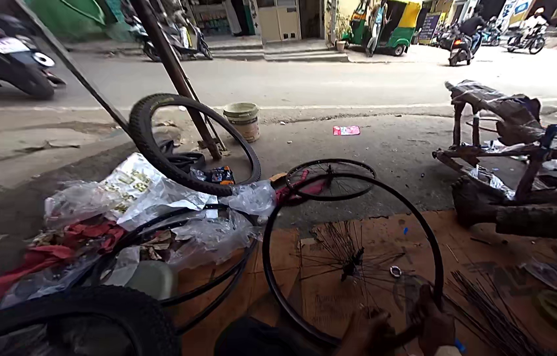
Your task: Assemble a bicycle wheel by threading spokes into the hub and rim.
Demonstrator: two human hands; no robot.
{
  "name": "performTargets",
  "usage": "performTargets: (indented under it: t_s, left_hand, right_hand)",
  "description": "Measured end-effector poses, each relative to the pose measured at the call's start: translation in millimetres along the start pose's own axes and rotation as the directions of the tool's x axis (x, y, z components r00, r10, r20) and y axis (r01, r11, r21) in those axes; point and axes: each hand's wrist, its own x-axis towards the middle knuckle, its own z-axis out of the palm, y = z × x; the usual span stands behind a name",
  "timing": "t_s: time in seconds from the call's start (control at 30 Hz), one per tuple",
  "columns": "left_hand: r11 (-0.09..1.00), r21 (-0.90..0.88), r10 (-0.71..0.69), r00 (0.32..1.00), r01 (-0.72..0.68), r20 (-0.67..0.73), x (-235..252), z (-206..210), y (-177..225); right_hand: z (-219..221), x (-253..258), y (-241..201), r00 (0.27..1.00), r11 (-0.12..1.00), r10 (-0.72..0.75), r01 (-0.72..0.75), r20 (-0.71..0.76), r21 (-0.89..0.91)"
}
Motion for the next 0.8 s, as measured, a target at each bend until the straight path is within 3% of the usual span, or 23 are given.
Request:
performTargets:
  t_s: [0.13, 0.27, 0.4, 0.8]
  left_hand:
    - [0.995, -0.032, -0.089, 0.995, 0.09, 0.041, 9.7, -5.0, -6.7]
    - [0.992, -0.021, -0.125, 0.992, 0.125, 0.002, 11.7, -4.2, -10.9]
    - [0.991, -0.03, -0.128, 0.992, 0.127, -0.019, 13.2, -2.4, -15.4]
    - [0.986, 0.058, -0.156, 0.987, 0.158, -0.04, 19.9, -9.4, -26.8]
  right_hand:
    - [-19.9, -22.5, 6.3, 0.998, 0.995, -0.06, 0.059, 0.007, 0.081]
    - [-28.5, -24.9, -3.3, 0.991, 0.993, -0.117, 0.117, 0.058, 0.0]
    - [-15.0, -28.0, -15.2, 0.995, 0.994, -0.101, 0.1, 0.021, 0.034]
    - [-39.8, -30.2, -10.5, 0.997, 0.987, -0.068, 0.061, 0.043, 0.147]
